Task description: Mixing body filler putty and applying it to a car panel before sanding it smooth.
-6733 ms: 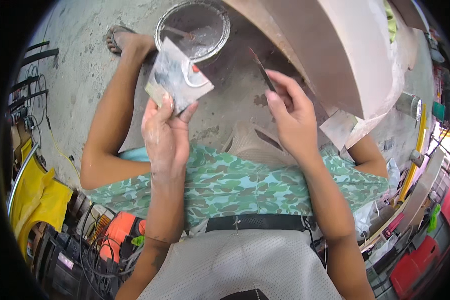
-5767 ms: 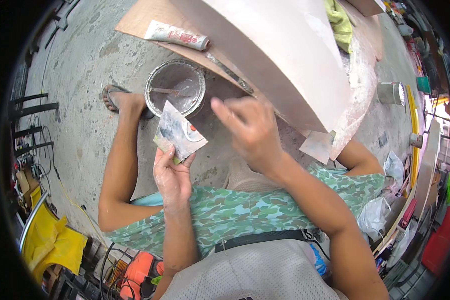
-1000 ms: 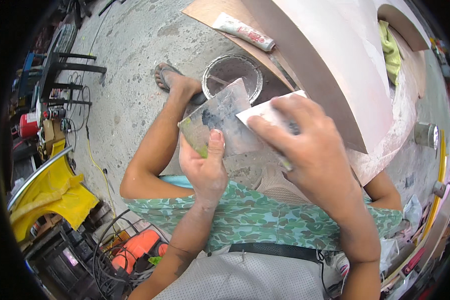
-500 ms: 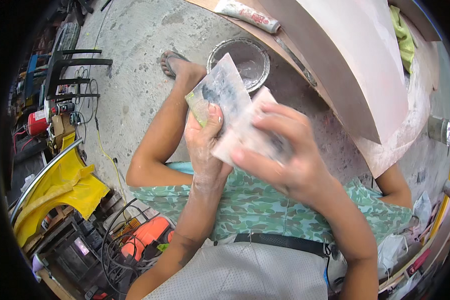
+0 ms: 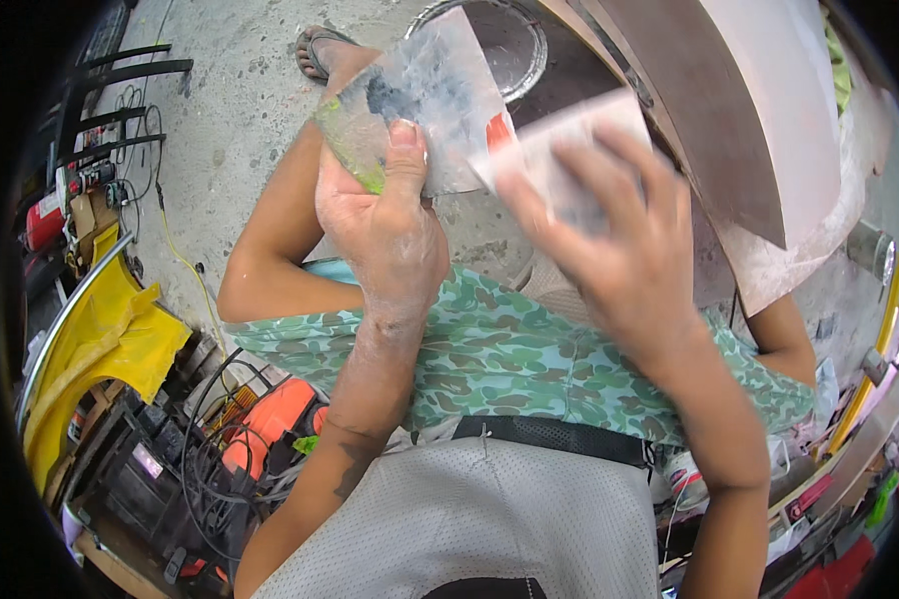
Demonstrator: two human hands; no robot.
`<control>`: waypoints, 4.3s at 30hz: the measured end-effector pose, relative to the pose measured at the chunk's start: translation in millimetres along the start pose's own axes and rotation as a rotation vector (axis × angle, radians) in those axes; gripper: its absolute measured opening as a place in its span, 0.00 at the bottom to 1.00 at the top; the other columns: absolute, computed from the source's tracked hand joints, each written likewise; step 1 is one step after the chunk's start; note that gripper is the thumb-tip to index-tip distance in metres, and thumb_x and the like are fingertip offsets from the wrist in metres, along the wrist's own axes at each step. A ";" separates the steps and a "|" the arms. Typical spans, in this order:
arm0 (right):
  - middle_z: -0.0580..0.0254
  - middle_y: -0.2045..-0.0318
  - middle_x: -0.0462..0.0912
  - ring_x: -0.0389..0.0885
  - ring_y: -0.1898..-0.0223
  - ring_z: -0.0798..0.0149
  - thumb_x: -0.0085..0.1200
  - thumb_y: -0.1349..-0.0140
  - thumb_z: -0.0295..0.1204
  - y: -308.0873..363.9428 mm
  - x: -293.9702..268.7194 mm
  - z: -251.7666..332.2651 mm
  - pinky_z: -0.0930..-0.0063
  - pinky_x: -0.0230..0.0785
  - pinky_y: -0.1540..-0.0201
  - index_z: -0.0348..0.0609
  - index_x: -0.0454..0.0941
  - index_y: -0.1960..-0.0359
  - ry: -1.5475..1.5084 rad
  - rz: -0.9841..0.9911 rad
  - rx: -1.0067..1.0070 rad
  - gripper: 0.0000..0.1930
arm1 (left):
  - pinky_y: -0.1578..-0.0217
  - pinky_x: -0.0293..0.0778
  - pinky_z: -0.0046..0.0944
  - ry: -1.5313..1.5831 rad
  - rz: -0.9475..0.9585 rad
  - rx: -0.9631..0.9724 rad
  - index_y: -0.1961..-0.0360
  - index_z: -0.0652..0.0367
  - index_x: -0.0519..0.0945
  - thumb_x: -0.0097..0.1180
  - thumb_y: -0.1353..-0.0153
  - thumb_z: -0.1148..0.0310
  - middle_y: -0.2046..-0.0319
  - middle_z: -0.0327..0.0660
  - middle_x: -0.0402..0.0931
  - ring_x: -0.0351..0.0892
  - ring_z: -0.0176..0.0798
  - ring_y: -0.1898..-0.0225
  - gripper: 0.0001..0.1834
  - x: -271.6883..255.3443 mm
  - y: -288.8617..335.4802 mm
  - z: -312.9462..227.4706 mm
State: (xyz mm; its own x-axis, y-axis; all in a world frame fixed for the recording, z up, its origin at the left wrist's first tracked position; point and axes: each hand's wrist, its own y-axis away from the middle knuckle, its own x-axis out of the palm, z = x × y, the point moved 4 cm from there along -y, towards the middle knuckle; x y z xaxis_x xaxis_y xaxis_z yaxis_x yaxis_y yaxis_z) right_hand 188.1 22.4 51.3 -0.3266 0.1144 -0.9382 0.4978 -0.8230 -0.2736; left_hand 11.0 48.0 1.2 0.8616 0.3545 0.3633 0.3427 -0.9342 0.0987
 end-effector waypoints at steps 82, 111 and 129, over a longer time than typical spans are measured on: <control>0.48 0.42 0.71 0.73 0.39 0.47 0.61 0.56 0.09 11.8 54.0 -22.7 0.56 0.69 0.35 0.54 0.82 0.44 -0.491 -0.169 0.250 0.35 | 0.49 0.76 0.36 0.263 -0.070 -0.195 0.46 0.65 0.74 0.59 0.31 0.76 0.55 0.41 0.81 0.80 0.32 0.55 0.15 -5.4 -10.6 15.0; 0.50 0.47 0.77 0.78 0.43 0.45 0.50 0.56 0.06 -58.5 -18.1 -14.6 0.61 0.71 0.40 0.49 0.83 0.45 -0.403 0.140 0.179 0.35 | 0.57 0.73 0.33 -0.272 0.076 0.114 0.51 0.67 0.74 0.59 0.29 0.68 0.61 0.39 0.80 0.76 0.30 0.61 0.14 -0.7 2.4 -5.6; 0.57 0.46 0.73 0.73 0.39 0.44 0.74 0.59 0.24 -10.9 1.5 17.0 0.56 0.74 0.40 0.70 0.88 0.55 -0.698 -0.277 -0.206 0.27 | 0.43 0.77 0.44 0.388 0.015 -0.318 0.40 0.67 0.70 0.52 0.28 0.76 0.48 0.46 0.78 0.80 0.39 0.47 0.17 -2.7 -12.9 12.4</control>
State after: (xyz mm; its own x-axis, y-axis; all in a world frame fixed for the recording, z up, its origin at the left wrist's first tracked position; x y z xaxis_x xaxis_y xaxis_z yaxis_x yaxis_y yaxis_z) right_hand 168.5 22.1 56.5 -0.8572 -0.1317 -0.4979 0.4407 -0.6880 -0.5767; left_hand 8.9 59.6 -12.6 0.6420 0.3565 0.6788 0.1484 -0.9264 0.3461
